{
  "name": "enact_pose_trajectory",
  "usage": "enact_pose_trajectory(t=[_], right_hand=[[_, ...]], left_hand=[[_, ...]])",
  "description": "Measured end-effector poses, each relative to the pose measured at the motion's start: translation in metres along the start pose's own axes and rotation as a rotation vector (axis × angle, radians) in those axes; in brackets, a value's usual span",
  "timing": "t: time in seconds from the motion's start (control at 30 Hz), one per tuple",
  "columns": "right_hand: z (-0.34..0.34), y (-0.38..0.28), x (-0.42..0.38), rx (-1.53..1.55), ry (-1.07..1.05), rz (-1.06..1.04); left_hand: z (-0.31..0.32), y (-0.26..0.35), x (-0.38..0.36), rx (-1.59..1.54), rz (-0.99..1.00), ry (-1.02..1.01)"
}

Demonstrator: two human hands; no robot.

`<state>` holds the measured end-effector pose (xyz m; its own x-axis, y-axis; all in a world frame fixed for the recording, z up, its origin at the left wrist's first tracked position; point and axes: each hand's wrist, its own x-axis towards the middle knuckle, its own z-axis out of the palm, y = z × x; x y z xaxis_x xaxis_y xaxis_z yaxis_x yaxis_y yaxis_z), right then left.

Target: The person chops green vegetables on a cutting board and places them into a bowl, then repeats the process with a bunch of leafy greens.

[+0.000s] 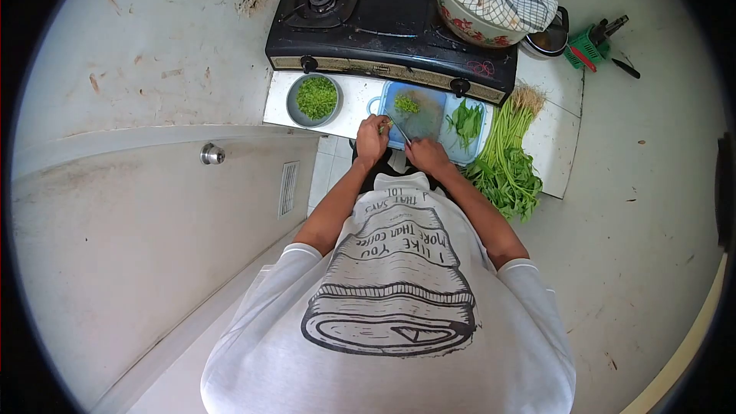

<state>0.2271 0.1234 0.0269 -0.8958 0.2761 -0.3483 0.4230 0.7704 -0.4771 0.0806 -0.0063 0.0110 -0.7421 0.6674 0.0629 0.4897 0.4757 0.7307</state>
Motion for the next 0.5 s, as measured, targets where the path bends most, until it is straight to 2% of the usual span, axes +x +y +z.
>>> enact_pose_trajectory(t=[0.5], right_hand=[[0.012, -0.009, 0.014, -0.038, 0.051, 0.024]], left_hand=[[0.000, 0.000, 0.001, -0.010, 0.000, 0.003]])
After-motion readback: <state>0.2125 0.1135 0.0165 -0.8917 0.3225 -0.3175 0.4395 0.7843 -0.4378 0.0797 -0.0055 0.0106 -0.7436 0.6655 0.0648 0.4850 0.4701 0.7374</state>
